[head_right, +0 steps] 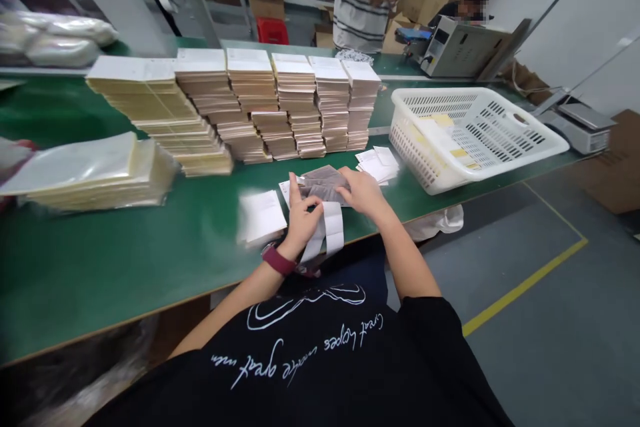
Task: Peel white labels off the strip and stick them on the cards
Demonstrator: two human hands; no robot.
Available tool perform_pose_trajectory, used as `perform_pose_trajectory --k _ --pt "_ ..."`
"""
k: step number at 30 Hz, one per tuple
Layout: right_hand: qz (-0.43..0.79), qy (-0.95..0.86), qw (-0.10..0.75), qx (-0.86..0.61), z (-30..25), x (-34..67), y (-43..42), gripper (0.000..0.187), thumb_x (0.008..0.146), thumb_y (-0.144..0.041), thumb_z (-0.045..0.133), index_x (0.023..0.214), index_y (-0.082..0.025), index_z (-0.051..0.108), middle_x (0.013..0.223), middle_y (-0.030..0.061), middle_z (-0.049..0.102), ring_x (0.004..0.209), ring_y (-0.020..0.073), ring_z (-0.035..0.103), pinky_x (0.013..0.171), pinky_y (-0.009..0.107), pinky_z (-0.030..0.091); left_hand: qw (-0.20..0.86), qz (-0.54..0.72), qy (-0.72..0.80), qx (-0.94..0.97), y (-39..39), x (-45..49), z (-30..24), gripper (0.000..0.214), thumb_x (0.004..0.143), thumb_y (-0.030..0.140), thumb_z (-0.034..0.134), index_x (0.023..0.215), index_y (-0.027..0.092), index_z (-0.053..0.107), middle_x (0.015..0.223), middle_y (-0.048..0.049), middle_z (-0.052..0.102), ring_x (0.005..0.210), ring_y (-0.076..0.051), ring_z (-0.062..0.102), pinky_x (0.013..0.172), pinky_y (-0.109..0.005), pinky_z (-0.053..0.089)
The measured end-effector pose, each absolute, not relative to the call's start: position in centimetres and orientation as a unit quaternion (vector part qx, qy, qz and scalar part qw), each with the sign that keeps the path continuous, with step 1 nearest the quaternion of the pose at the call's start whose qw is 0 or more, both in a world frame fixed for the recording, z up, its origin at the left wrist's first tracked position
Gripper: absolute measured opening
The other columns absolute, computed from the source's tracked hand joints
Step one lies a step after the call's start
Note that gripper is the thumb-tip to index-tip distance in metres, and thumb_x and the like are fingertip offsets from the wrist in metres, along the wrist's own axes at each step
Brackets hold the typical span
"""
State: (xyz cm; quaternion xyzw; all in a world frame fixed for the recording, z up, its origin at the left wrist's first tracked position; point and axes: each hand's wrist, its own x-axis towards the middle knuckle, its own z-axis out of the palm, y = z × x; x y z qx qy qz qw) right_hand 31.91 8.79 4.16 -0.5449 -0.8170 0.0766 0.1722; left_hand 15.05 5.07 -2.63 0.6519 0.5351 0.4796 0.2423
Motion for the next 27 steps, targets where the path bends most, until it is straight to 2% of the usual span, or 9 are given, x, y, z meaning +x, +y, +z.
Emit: perform_pose_trajectory --k 4,6,10,12,15,17,19,24,27 --pt "0.167 -0.823 0.223 -0.495 3.2 33.2 9.8 0.063 0.080 -0.030 0.067 0.139 -0.023 0.045 0.138 0.0075 0.057 0.123 0.0279 0.055 0.103 0.039 0.043 0.275 0.495 0.548 0.616 7.0 15.2 -2.8 0.012 0.079 0.012 0.058 0.071 0.017 0.066 0.163 0.0012 -0.001 0.147 -0.029 0.025 0.120 -0.045 0.027" --pt "0.205 -0.817 0.244 -0.481 2.7 33.9 10.3 0.069 0.078 -0.028 0.068 0.142 -0.025 0.042 0.146 0.0057 0.050 0.130 0.0269 0.051 0.108 0.040 0.040 0.268 0.489 0.546 0.625 7.1 15.2 -2.8 0.013 0.077 0.011 0.059 0.067 0.017 0.065 0.163 0.0008 0.005 0.146 -0.028 0.028 0.119 -0.044 0.029" --pt "0.260 -0.803 0.274 -0.460 2.0 34.7 11.0 0.074 0.076 -0.026 0.067 0.144 -0.026 0.039 0.148 0.0023 0.047 0.131 0.0264 0.050 0.111 0.041 0.038 0.267 0.449 0.529 0.669 6.7 15.4 -2.8 0.012 0.075 0.011 0.060 0.068 0.018 0.067 0.162 -0.0009 0.017 0.148 -0.026 0.024 0.121 -0.043 0.025" --pt "0.269 -0.809 0.275 -0.445 1.8 34.9 11.2 0.074 0.077 -0.022 0.064 0.145 -0.027 0.038 0.148 0.0016 0.048 0.130 0.0262 0.051 0.110 0.041 0.039 0.255 0.448 0.538 0.667 6.7 15.4 -2.6 0.010 0.075 0.014 0.061 0.070 0.019 0.068 0.162 -0.0006 0.016 0.148 -0.027 0.023 0.121 -0.045 0.022" --pt "0.269 -0.821 0.271 -0.425 1.9 34.7 11.3 0.067 0.078 -0.017 0.058 0.143 -0.027 0.042 0.144 0.0012 0.052 0.125 0.0260 0.055 0.107 0.041 0.042 0.224 0.470 0.585 0.622 7.1 15.2 -2.3 0.006 0.075 0.018 0.065 0.070 0.018 0.068 0.163 0.0018 0.007 0.150 -0.031 0.007 0.122 -0.050 0.010" --pt "0.266 -0.824 0.269 -0.422 2.2 34.6 11.4 0.064 0.079 -0.016 0.056 0.141 -0.027 0.046 0.141 0.0010 0.056 0.121 0.0259 0.059 0.104 0.041 0.044 0.248 0.485 0.607 0.579 7.8 15.2 -2.3 0.006 0.074 0.017 0.065 0.068 0.017 0.066 0.163 0.0023 0.003 0.151 -0.033 -0.001 0.122 -0.052 0.004" --pt "0.265 -0.828 0.263 -0.420 2.5 34.5 11.6 0.062 0.079 -0.015 0.055 0.140 -0.027 0.047 0.141 0.0006 0.056 0.120 0.0254 0.059 0.103 0.040 0.045 0.292 0.495 0.610 0.545 8.5 15.3 -2.4 0.008 0.073 0.014 0.063 0.066 0.017 0.063 0.163 0.0014 0.007 0.151 -0.033 0.000 0.121 -0.053 0.005" --pt "0.255 -0.841 0.231 -0.417 3.3 35.1 11.6 0.062 0.079 -0.013 0.054 0.139 -0.027 0.049 0.140 0.0012 0.057 0.124 0.0249 0.058 0.105 0.039 0.044 0.337 0.504 0.589 0.534 9.6 15.8 -2.8 0.011 0.069 0.012 0.060 0.059 0.017 0.058 0.149 -0.0063 0.043 0.142 -0.030 0.031 0.119 -0.050 0.020" --pt "0.254 -0.839 0.225 -0.426 3.6 35.6 11.4 0.061 0.079 -0.013 0.053 0.138 -0.026 0.052 0.138 0.0025 0.059 0.120 0.0260 0.060 0.103 0.040 0.045 0.349 0.512 0.567 0.542 9.3 16.2 -2.7 0.011 0.068 0.014 0.060 0.058 0.016 0.058 0.138 -0.0077 0.051 0.132 -0.027 0.046 0.116 -0.043 0.031"
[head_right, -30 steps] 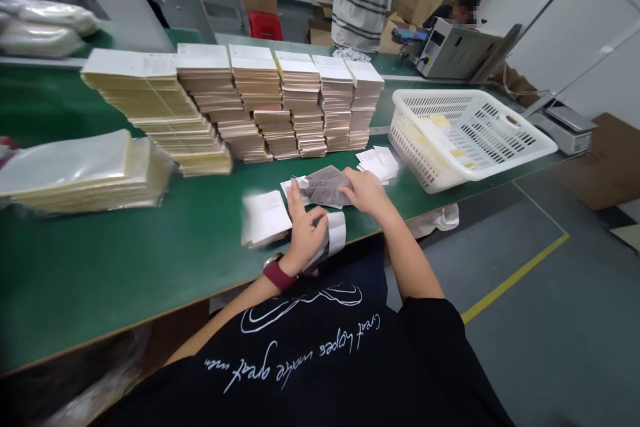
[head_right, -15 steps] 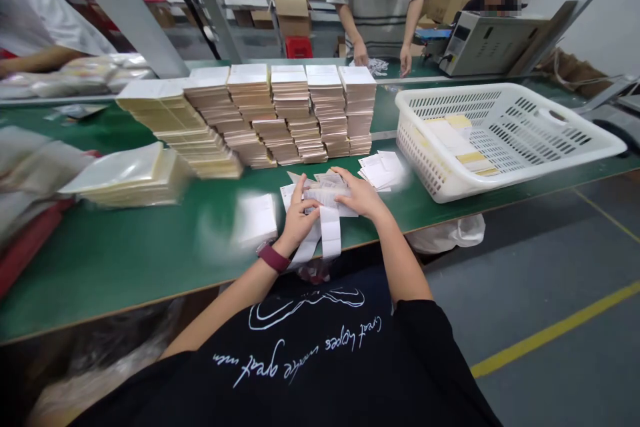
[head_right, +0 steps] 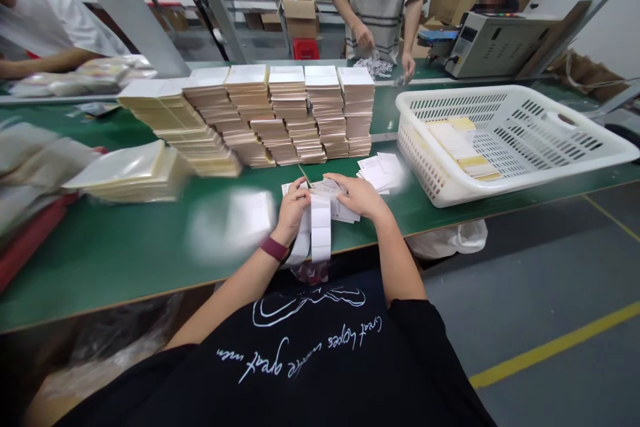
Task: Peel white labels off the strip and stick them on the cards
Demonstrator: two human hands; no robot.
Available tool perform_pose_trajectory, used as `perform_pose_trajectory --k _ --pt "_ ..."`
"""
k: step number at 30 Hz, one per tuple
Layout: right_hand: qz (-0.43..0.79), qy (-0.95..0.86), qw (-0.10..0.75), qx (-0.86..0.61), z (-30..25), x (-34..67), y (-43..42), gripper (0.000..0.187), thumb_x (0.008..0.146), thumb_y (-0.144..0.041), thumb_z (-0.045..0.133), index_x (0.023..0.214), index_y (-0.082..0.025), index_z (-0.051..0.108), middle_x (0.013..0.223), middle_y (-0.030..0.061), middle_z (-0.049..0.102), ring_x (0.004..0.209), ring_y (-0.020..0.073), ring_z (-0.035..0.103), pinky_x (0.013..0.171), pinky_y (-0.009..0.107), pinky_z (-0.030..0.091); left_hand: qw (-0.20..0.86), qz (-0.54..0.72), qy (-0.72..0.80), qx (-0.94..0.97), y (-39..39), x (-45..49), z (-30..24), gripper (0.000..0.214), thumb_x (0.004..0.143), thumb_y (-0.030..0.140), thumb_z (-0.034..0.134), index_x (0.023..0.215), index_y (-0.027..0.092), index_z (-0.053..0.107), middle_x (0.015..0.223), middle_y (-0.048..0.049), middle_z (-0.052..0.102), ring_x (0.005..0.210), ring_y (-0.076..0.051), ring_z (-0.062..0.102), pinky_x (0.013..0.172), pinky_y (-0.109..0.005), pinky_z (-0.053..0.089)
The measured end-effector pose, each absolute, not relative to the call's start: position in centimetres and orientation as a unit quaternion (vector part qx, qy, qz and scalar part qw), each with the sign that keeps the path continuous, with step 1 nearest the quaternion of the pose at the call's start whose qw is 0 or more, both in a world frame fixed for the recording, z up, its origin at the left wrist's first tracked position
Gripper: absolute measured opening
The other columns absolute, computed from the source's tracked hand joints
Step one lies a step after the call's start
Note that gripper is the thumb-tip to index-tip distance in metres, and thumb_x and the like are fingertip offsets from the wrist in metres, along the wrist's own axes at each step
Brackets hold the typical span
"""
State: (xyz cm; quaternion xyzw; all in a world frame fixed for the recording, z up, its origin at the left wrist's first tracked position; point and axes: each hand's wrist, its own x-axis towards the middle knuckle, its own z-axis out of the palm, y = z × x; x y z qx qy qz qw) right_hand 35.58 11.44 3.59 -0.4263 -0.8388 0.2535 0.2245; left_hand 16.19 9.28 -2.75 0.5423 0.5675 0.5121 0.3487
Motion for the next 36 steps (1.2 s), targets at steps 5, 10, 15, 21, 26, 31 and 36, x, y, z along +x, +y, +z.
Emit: perform_pose_trajectory --k 5,10,15,21,26,31,36 --pt "0.276 -0.815 0.267 -0.435 3.5 35.0 11.6 0.082 0.074 -0.020 0.064 0.149 -0.031 0.033 0.143 0.0035 0.053 0.115 0.0274 0.059 0.099 0.042 0.047 0.340 0.512 0.552 0.564 7.1 17.0 -3.0 0.009 0.070 0.016 0.060 0.061 0.018 0.061 0.121 -0.0049 0.056 0.121 -0.023 0.053 0.110 -0.038 0.037" --pt "0.381 -0.756 0.322 -0.423 2.5 35.5 11.1 0.088 0.076 -0.028 0.067 0.153 -0.026 0.024 0.109 0.0045 0.069 0.093 0.0226 0.064 0.089 0.037 0.051 0.312 0.492 0.573 0.577 6.0 17.0 -3.4 0.010 0.073 0.016 0.059 0.066 0.019 0.064 0.122 -0.0068 0.053 0.124 -0.025 0.049 0.110 -0.040 0.037" --pt "0.447 -0.760 0.284 -0.378 1.0 37.4 10.3 0.085 0.076 -0.034 0.069 0.151 -0.023 0.029 0.105 0.0035 0.069 0.097 0.0215 0.064 0.094 0.037 0.048 0.310 0.456 0.563 0.616 6.4 17.2 -2.6 0.010 0.068 0.013 0.064 0.060 0.020 0.063 0.141 -0.0044 0.048 0.133 -0.029 0.041 0.115 -0.045 0.031" --pt "0.411 -0.755 0.300 -0.413 0.7 37.1 10.0 0.090 0.074 -0.025 0.065 0.153 -0.023 0.022 0.114 0.0045 0.067 0.105 0.0218 0.062 0.103 0.040 0.043 0.390 0.491 0.516 0.583 6.3 17.2 -2.2 0.006 0.066 0.020 0.065 0.061 0.019 0.064 0.116 -0.0061 0.058 0.118 -0.026 0.051 0.106 -0.038 0.040" --pt "0.419 -0.734 0.312 -0.435 0.2 37.3 8.9 0.090 0.074 -0.027 0.069 0.152 -0.024 0.024 0.125 0.0085 0.064 0.114 0.0236 0.060 0.107 0.042 0.041 0.440 0.530 0.499 0.525 4.7 16.9 -2.9 0.015 0.073 0.026 0.059 0.060 0.018 0.058 0.078 -0.0009 0.053 0.080 -0.017 0.055 0.080 -0.029 0.048" --pt "0.419 -0.700 0.372 -0.443 -0.3 38.0 7.7 0.093 0.070 -0.031 0.073 0.148 -0.022 0.025 0.136 0.0137 0.052 0.114 0.0243 0.059 0.103 0.041 0.045 0.476 0.545 0.469 0.506 3.6 17.5 -2.7 0.015 0.072 0.029 0.064 0.062 0.018 0.063 0.091 -0.0034 0.056 0.091 -0.019 0.057 0.083 -0.029 0.047" --pt "0.309 -0.793 0.263 -0.455 2.6 36.8 7.6 0.089 0.070 -0.025 0.072 0.148 -0.025 0.029 0.124 0.0084 0.059 0.112 0.0261 0.058 0.100 0.041 0.046 0.488 0.544 0.453 0.511 3.0 18.3 -2.6 0.010 0.070 0.026 0.066 0.064 0.018 0.066 0.105 -0.0051 0.059 0.106 -0.023 0.056 0.094 -0.033 0.045"
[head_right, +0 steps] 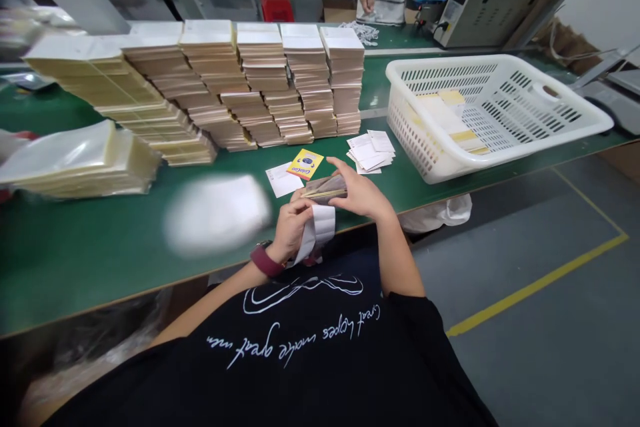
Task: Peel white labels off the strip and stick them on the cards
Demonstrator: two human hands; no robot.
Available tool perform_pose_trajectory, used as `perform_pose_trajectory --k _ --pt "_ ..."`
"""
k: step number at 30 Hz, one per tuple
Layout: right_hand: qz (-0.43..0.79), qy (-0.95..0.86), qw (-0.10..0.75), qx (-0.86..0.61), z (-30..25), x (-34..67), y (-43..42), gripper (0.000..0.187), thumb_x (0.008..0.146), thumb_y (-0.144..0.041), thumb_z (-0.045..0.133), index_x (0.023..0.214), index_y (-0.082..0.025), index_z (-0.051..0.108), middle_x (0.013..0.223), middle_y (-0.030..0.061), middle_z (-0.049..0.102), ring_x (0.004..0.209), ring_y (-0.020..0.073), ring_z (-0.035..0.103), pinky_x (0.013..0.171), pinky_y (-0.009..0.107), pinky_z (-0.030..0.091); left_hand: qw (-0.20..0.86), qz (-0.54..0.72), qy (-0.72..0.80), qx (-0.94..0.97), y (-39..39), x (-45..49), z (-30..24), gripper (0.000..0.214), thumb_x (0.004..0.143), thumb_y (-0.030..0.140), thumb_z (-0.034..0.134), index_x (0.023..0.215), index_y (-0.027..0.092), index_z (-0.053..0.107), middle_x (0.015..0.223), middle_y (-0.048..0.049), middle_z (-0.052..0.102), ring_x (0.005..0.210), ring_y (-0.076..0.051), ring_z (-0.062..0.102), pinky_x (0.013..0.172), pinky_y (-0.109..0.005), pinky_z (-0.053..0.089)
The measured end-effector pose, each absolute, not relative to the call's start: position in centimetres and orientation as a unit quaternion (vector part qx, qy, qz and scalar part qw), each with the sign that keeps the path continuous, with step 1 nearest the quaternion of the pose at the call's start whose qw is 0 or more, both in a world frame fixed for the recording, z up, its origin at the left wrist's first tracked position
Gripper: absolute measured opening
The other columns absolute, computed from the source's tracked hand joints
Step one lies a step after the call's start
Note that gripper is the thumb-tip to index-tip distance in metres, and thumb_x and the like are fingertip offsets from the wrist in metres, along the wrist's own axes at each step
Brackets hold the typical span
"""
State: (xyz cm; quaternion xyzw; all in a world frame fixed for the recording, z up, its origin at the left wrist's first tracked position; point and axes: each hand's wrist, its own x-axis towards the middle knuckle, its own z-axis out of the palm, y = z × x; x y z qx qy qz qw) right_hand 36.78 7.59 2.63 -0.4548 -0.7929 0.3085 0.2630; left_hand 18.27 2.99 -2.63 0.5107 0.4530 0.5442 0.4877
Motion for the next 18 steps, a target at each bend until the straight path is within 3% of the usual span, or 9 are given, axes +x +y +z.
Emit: perform_pose_trajectory --k 4,7,10,14,18 --pt "0.268 -0.810 0.232 -0.468 3.1 36.9 7.8 0.094 0.071 -0.027 0.073 0.151 -0.024 0.024 0.107 0.0065 0.064 0.095 0.0242 0.061 0.092 0.041 0.048 0.481 0.560 0.450 0.503 2.3 18.6 -3.0 0.010 0.071 0.026 0.064 0.064 0.018 0.066 0.101 -0.0048 0.058 0.104 -0.022 0.057 0.094 -0.034 0.045" --pt "0.256 -0.803 0.267 -0.468 1.4 37.5 7.2 0.091 0.071 -0.027 0.074 0.149 -0.023 0.028 0.121 0.0094 0.060 0.110 0.0262 0.057 0.101 0.043 0.044 0.481 0.567 0.447 0.498 2.0 18.5 -3.2 0.013 0.073 0.028 0.064 0.064 0.018 0.066 0.103 -0.0059 0.058 0.106 -0.023 0.056 0.093 -0.033 0.044" --pt "0.219 -0.812 0.271 -0.468 0.3 37.2 5.9 0.074 0.080 -0.024 0.066 0.147 -0.023 0.034 0.132 0.0114 0.055 0.122 0.0279 0.051 0.106 0.046 0.041 0.481 0.571 0.445 0.495 2.0 18.2 -3.0 0.013 0.071 0.029 0.067 0.063 0.018 0.067 0.108 -0.0063 0.057 0.108 -0.024 0.054 0.095 -0.033 0.043" --pt "0.153 -0.844 0.205 -0.471 1.0 35.4 4.8 0.078 0.082 -0.019 0.060 0.151 -0.022 0.025 0.122 0.0133 0.058 0.115 0.0310 0.053 0.100 0.051 0.046 0.477 0.592 0.444 0.474 2.2 17.5 -2.4 0.008 0.065 0.026 0.073 0.063 0.019 0.070 0.109 -0.0048 0.056 0.111 -0.025 0.050 0.099 -0.033 0.039" --pt "0.132 -0.843 0.231 -0.467 1.6 34.5 5.2 0.073 0.077 -0.018 0.065 0.144 -0.019 0.038 0.134 0.0153 0.048 0.127 0.0324 0.045 0.107 0.050 0.042 0.529 0.603 0.423 0.421 2.1 17.3 -2.3 0.010 0.065 0.027 0.071 0.062 0.018 0.068 0.093 -0.0034 0.055 0.093 -0.019 0.054 0.082 -0.028 0.045"
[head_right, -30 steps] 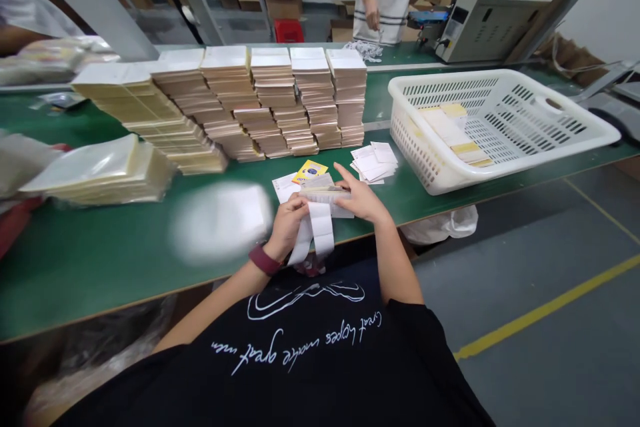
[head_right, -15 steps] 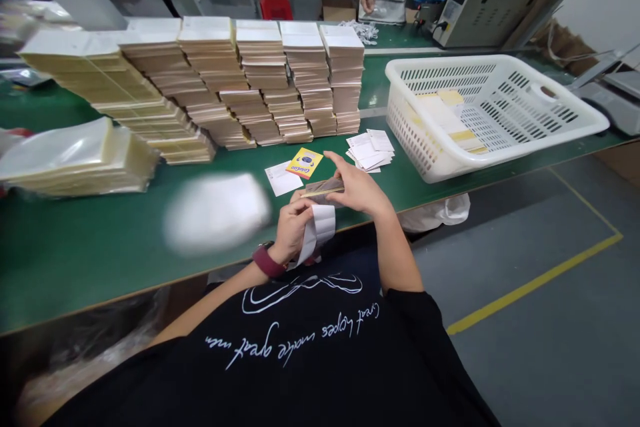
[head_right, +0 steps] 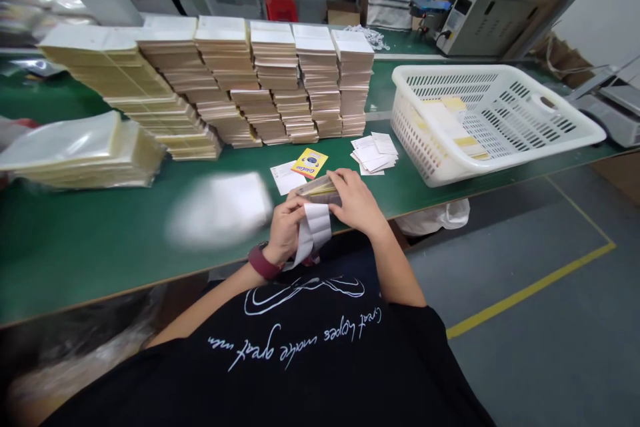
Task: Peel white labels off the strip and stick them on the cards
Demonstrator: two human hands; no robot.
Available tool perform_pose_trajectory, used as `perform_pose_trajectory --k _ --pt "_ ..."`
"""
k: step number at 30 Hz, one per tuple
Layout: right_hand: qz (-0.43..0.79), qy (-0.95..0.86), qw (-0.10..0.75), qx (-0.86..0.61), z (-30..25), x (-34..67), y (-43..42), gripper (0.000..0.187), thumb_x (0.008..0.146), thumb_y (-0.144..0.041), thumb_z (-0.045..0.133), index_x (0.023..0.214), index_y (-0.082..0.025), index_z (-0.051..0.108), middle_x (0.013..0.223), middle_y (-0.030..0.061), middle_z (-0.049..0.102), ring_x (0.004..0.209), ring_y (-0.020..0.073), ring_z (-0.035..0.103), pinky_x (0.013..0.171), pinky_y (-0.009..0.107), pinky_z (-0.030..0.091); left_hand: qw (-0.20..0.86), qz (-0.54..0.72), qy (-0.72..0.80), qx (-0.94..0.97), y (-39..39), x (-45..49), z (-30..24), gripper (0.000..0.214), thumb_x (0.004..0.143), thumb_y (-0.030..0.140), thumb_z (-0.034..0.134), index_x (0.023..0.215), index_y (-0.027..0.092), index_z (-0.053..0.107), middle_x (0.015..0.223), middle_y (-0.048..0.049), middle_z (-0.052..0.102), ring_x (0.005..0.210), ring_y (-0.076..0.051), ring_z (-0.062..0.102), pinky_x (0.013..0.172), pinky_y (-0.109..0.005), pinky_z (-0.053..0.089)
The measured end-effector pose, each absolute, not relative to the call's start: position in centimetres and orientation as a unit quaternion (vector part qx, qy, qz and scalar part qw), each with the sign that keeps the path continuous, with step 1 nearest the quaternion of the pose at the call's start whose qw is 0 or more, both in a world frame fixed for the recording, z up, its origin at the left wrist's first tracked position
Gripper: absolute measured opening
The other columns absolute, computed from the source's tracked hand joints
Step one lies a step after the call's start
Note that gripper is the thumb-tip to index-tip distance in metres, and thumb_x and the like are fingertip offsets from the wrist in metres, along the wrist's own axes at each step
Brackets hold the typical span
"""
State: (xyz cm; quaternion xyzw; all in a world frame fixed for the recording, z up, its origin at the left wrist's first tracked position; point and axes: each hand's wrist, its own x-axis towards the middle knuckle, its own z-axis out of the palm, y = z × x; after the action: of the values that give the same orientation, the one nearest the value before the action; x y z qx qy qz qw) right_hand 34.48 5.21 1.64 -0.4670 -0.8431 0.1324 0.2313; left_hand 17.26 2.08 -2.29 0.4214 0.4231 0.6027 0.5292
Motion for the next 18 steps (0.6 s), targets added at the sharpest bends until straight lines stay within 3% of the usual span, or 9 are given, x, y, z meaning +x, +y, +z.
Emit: perform_pose_trajectory --k 2,6,8,10,14,18 --pt "0.161 -0.837 0.253 -0.458 1.4 34.6 5.6 0.064 0.076 -0.017 0.066 0.136 -0.018 0.045 0.137 0.0147 0.047 0.128 0.0304 0.045 0.108 0.047 0.041 0.555 0.605 0.408 0.399 1.9 17.4 -2.4 0.012 0.065 0.028 0.069 0.060 0.017 0.065 0.092 -0.0026 0.054 0.086 -0.016 0.055 0.075 -0.026 0.046" --pt "0.193 -0.820 0.295 -0.451 0.5 35.1 5.9 0.038 0.081 -0.018 0.063 0.118 -0.021 0.058 0.112 0.0095 0.060 0.108 0.0258 0.057 0.097 0.044 0.048 0.584 0.600 0.390 0.382 1.4 17.6 -2.8 0.014 0.065 0.028 0.069 0.061 0.016 0.064 0.094 -0.0035 0.057 0.085 -0.016 0.058 0.074 -0.026 0.048" --pt "0.184 -0.827 0.304 -0.435 0.2 35.3 5.6 0.021 0.081 -0.021 0.064 0.102 -0.021 0.064 0.113 0.0094 0.061 0.111 0.0267 0.055 0.097 0.045 0.046 0.589 0.595 0.387 0.387 1.0 17.4 -3.0 0.013 0.066 0.026 0.071 0.061 0.016 0.066 0.107 -0.0060 0.060 0.098 -0.020 0.059 0.085 -0.030 0.049" --pt "0.209 -0.833 0.294 -0.420 -0.1 35.4 5.1 0.016 0.082 -0.022 0.064 0.097 -0.021 0.065 0.114 0.0088 0.063 0.110 0.0256 0.057 0.095 0.042 0.047 0.573 0.581 0.395 0.422 0.5 17.0 -3.3 0.011 0.068 0.024 0.070 0.062 0.016 0.067 0.128 -0.0079 0.056 0.115 -0.025 0.056 0.102 -0.037 0.043" --pt "0.220 -0.796 0.287 -0.485 0.3 35.5 4.5 0.015 0.087 -0.027 0.059 0.098 -0.020 0.067 0.092 0.0056 0.071 0.087 0.0223 0.065 0.080 0.035 0.052 0.436 0.541 0.420 0.584 -0.9 15.5 -3.5 0.012 0.080 0.020 0.060 0.070 0.016 0.066 0.154 -0.0076 0.033 0.141 -0.030 0.036 0.117 -0.050 0.029" --pt "0.127 -0.808 0.269 -0.508 1.9 35.4 4.6 0.032 0.088 -0.027 0.056 0.119 -0.021 0.063 0.112 0.0097 0.069 0.103 0.0266 0.064 0.089 0.039 0.050 0.193 0.490 0.373 0.764 -1.1 15.0 -1.9 0.016 0.082 0.012 0.053 0.075 0.016 0.067 0.163 0.0009 0.011 0.148 -0.033 0.015 0.117 -0.058 0.025"
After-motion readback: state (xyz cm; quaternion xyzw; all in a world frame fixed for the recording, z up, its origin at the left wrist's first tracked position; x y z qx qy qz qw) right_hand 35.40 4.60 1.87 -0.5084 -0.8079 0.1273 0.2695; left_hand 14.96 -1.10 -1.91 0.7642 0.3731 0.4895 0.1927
